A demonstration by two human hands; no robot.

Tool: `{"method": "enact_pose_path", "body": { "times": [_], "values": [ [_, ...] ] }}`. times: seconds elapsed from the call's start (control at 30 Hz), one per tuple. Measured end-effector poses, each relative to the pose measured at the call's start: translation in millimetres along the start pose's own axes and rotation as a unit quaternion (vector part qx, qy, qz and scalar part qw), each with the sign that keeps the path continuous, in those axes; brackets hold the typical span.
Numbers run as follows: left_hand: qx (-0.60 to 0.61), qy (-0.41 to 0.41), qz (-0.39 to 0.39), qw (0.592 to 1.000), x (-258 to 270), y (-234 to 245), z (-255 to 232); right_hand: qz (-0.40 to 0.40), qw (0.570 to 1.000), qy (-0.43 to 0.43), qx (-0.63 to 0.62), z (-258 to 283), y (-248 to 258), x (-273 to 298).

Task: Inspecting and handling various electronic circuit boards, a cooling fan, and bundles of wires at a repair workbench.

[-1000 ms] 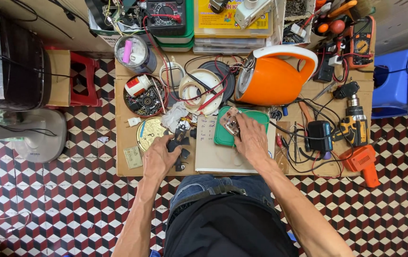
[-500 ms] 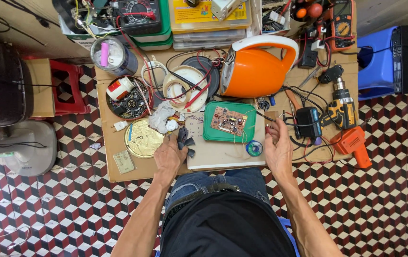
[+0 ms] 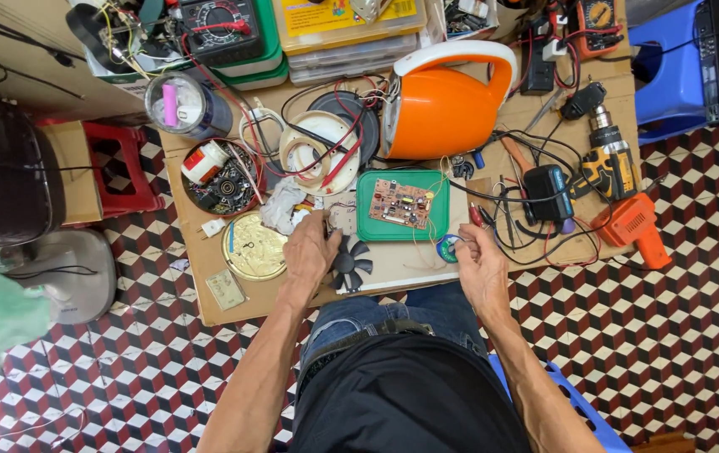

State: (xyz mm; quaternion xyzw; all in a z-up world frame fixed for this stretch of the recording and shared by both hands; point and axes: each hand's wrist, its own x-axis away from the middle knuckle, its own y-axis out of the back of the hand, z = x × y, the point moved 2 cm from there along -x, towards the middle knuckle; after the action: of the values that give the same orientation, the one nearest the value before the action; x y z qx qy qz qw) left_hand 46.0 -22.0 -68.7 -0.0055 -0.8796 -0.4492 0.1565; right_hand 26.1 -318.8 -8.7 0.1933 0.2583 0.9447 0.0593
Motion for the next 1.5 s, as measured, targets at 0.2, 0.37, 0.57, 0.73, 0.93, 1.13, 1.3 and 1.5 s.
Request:
{"method": "enact_pose_path", "body": {
  "times": [0.2,0.37,0.57,0.73,0.93,1.13,1.3,1.5],
  "values": [
    [0.021,-0.029,-0.002,0.999,-15.8,-21.3,2.2,0.025,0.999,0.026,0.026,3.5,-10.6,6.5],
    [0.051,0.001,-0.046,0.998,-25.8,-39.0,14.0,0.053,0.997,-0.024,0.042,9.0,-14.6,10.0],
    [0.055,0.05,-0.069,0.995,-34.5,-38.0,21.6,0.085,0.994,-0.006,0.063,23.9,-21.9,6.2],
    [0.171,0.12,-0.111,0.972,-22.2,-32.1,30.2,0.122,0.991,0.001,0.047,32.7,-31.5,0.8],
    [0.45,0.124,-0.016,0.884,16.1,-27.7,6.4,0.22,0.966,-0.067,-0.118,23.3,-68.9,-23.3],
    [0.456,0.057,-0.013,0.888,23.3,-17.6,-15.1,0.234,0.939,-0.119,-0.223,45.2,-95.6,-43.4],
    [0.412,0.048,0.017,0.91,27.1,-13.6,-23.8,0.239,0.91,-0.128,-0.315,41.4,-102.7,-46.3],
    [0.387,0.048,0.031,0.92,24.8,-14.8,-25.1,0.209,0.927,-0.118,-0.287,39.4,-92.9,-39.9]
  ]
}}
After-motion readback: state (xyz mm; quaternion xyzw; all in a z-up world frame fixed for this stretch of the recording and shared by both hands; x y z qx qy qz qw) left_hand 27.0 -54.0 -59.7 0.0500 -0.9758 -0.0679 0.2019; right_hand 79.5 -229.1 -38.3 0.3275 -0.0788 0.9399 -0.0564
